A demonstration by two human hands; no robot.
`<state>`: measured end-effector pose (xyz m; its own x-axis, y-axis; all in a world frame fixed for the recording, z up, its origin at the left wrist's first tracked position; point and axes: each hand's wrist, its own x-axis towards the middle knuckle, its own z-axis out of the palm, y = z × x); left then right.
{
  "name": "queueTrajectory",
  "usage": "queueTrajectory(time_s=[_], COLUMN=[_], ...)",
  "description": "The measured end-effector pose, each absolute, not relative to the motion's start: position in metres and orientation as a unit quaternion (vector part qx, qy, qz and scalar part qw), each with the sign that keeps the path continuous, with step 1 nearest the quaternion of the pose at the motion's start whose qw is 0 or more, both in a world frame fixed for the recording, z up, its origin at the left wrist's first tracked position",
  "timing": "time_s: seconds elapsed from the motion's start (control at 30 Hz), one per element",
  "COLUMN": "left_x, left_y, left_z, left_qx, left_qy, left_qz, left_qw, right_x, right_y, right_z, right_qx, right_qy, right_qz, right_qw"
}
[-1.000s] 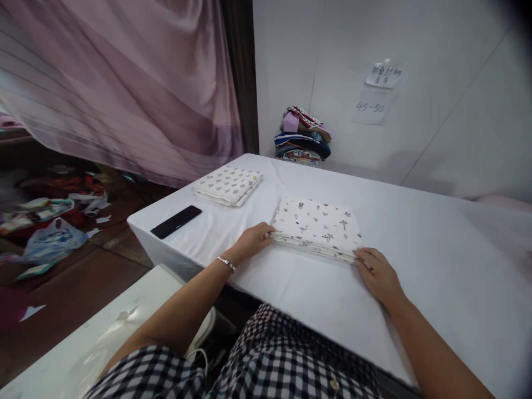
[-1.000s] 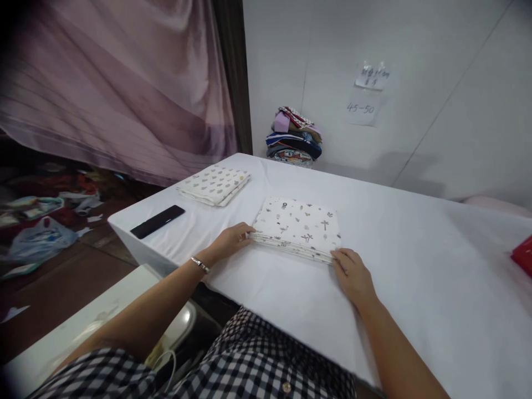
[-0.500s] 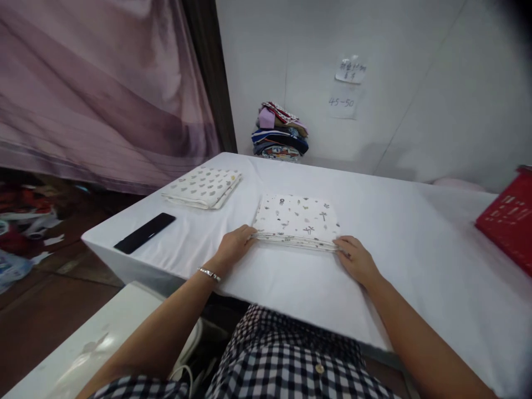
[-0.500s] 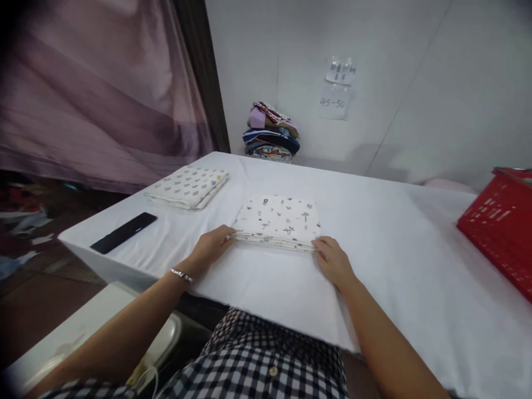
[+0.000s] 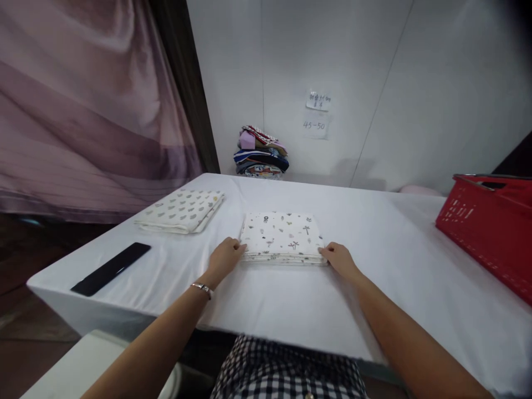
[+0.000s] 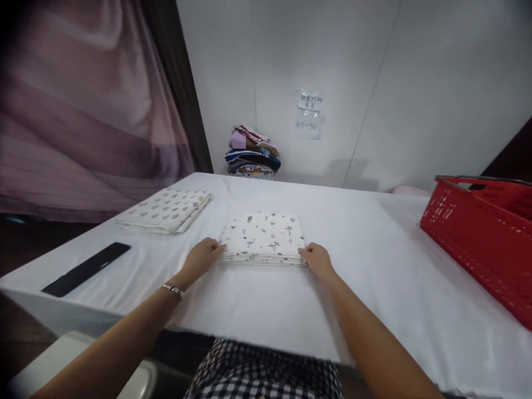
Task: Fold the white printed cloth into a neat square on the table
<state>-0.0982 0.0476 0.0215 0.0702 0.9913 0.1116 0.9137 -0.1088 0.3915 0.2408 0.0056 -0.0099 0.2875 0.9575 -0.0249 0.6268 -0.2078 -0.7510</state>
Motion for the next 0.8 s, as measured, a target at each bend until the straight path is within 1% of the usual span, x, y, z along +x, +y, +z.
queueTrajectory(time_s=[0.1, 0.17, 0.23, 0.3, 0.37, 0.47, 0.57, 0.67, 0.8], left_x=[-0.098, -0.1, -0.102, -0.102, -0.102, -0.101, -0.101, -0.103, -0.106], left_y=[0.056, 0.057, 0.056, 0.053, 0.051, 0.05, 0.051, 0.05, 0.041], left_z=[0.021, 0.021, 0.023, 0.025, 0.026, 0.028, 0.029, 0.028, 0.024], left_qx=[0.684, 0.662, 0.648, 0.642, 0.639, 0.629, 0.622, 0.624, 0.623], left_qy=[0.701, 0.716, 0.719, 0.719, 0.718, 0.721, 0.719, 0.717, 0.708], left_qz=[0.145, 0.147, 0.153, 0.15, 0.139, 0.137, 0.145, 0.141, 0.149], left_qw=[0.141, 0.168, 0.198, 0.223, 0.238, 0.257, 0.275, 0.278, 0.297], right_x=[0.241, 0.241, 0.241, 0.24, 0.238, 0.235, 0.234, 0.233, 0.233], right_y=[0.018, 0.023, 0.025, 0.025, 0.023, 0.018, 0.01, -0.005, -0.029], right_z=[0.001, 0.009, 0.015, 0.018, 0.019, 0.018, 0.018, 0.017, 0.017], right_qx=[-0.759, -0.755, -0.744, -0.735, -0.73, -0.718, -0.669, -0.593, -0.533], right_qy=[-0.521, -0.515, -0.514, -0.514, -0.505, -0.475, -0.411, -0.333, -0.305], right_qz=[0.313, 0.363, 0.396, 0.413, 0.424, 0.443, 0.526, 0.626, 0.657], right_qw=[0.233, 0.182, 0.159, 0.161, 0.181, 0.251, 0.328, 0.382, 0.438])
